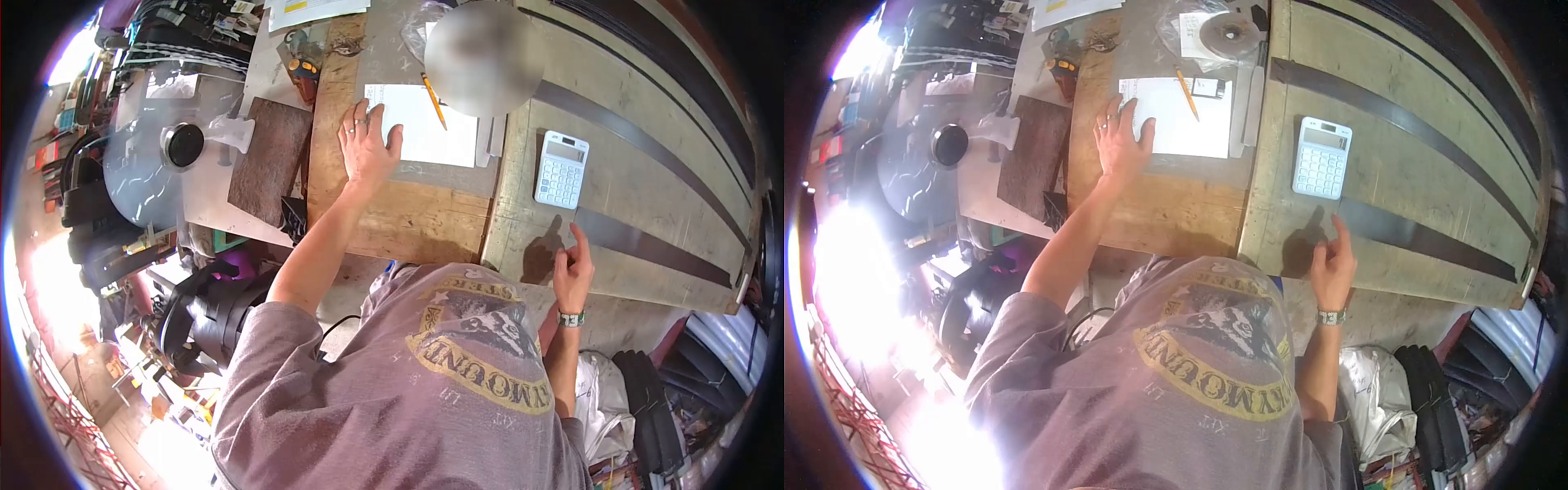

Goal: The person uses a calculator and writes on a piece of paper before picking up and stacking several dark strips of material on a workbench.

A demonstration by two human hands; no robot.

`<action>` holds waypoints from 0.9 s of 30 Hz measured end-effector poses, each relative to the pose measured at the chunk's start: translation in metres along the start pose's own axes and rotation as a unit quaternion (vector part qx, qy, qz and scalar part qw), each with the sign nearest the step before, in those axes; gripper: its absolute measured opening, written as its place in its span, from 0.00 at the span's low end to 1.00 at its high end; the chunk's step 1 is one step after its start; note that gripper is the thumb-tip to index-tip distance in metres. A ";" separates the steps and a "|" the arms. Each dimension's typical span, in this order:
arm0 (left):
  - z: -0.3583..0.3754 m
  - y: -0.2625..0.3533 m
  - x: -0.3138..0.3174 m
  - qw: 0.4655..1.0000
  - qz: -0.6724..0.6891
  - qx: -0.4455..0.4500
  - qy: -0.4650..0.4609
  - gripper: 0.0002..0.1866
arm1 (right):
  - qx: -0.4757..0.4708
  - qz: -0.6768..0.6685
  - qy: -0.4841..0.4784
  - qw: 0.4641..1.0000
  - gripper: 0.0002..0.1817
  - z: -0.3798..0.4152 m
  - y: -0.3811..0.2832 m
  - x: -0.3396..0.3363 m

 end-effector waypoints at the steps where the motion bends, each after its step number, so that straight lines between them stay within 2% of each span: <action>1: -0.001 0.002 0.000 1.000 0.009 0.002 0.001 0.28 | 0.000 0.004 0.004 1.000 0.30 0.000 -0.001 -0.003; 11: 0.001 0.000 -0.003 1.000 0.011 0.008 0.027 0.24 | 0.002 0.044 -0.021 0.999 0.28 -0.005 -0.019 -0.004; 17: 0.001 0.001 -0.005 1.000 0.003 0.000 0.027 0.24 | -0.030 0.058 -0.017 0.998 0.29 -0.005 -0.022 -0.001; 22: 0.001 -0.005 -0.002 1.000 0.020 -0.013 0.009 0.22 | -0.029 0.034 -0.027 0.999 0.28 -0.009 -0.017 0.008; 23: -0.001 -0.005 -0.005 1.000 0.017 -0.018 -0.007 0.22 | -0.026 0.016 -0.016 0.999 0.25 -0.008 -0.017 0.009; 24: 0.001 -0.007 0.004 1.000 0.013 -0.017 -0.016 0.22 | -0.023 0.061 -0.030 0.997 0.26 -0.011 -0.016 0.013; 27: 0.003 -0.006 0.011 0.999 -0.042 0.032 0.013 0.23 | -0.025 0.048 -0.027 0.998 0.26 -0.018 -0.019 0.020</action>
Point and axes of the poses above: each hand's wrist, its own z-axis away from the middle knuckle, its own x-axis out of the palm, y = z × x, the point moved 10 cm from there along -z, towards the middle knuckle, and after that the axes turned 8 degrees about -z, right-handed, at the moved point
